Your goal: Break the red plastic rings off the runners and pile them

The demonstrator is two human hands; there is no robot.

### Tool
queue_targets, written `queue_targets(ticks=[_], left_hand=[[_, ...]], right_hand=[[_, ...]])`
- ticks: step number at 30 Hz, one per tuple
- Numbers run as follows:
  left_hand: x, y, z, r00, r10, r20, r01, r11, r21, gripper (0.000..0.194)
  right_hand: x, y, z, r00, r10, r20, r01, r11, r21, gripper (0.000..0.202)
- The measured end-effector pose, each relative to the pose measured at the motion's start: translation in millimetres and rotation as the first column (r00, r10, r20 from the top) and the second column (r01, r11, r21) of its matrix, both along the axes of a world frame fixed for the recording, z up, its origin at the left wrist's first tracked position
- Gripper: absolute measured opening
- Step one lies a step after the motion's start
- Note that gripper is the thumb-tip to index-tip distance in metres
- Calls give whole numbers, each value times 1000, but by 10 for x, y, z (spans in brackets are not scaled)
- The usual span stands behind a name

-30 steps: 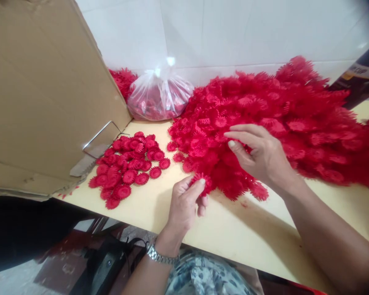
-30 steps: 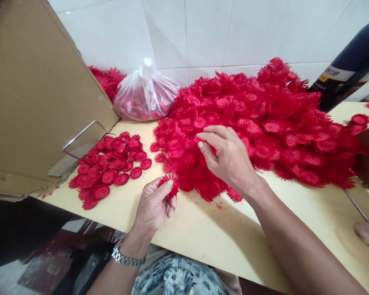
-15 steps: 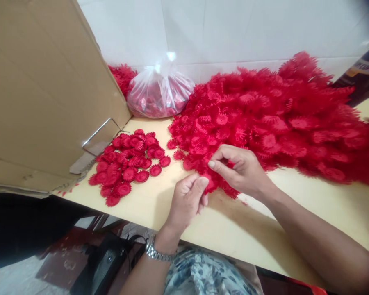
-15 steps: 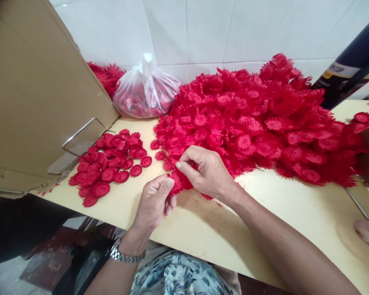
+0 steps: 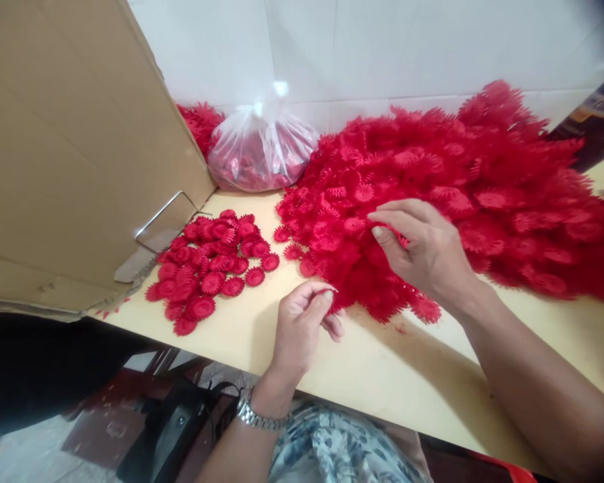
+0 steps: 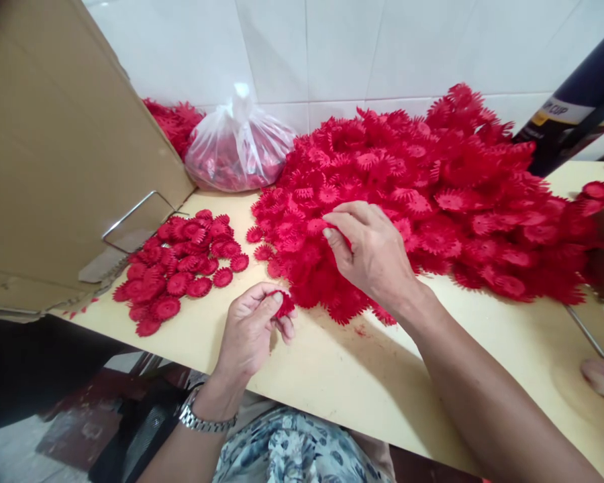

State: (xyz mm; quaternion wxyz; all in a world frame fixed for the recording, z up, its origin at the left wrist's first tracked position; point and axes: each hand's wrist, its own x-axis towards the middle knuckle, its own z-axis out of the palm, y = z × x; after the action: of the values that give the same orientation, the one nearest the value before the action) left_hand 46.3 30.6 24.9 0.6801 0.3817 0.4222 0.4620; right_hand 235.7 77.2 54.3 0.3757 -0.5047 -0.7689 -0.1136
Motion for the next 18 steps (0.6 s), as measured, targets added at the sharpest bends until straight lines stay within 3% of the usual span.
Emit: queue_targets(ticks=[8, 13, 18], left_hand=[[-16, -27, -20, 998, 48, -32, -47, 998, 41, 28], [5, 2, -12, 984, 115, -133, -110, 993, 44, 35], [13, 2, -57, 968, 143, -206, -129, 989, 78, 37]], right_hand=[[-241, -153, 77, 965, 208, -157, -233, 959, -164, 16], [-390, -261, 70, 856, 372, -359, -497, 782, -376, 14], [-464, -287, -23, 798, 297, -524, -570, 655, -496, 10]])
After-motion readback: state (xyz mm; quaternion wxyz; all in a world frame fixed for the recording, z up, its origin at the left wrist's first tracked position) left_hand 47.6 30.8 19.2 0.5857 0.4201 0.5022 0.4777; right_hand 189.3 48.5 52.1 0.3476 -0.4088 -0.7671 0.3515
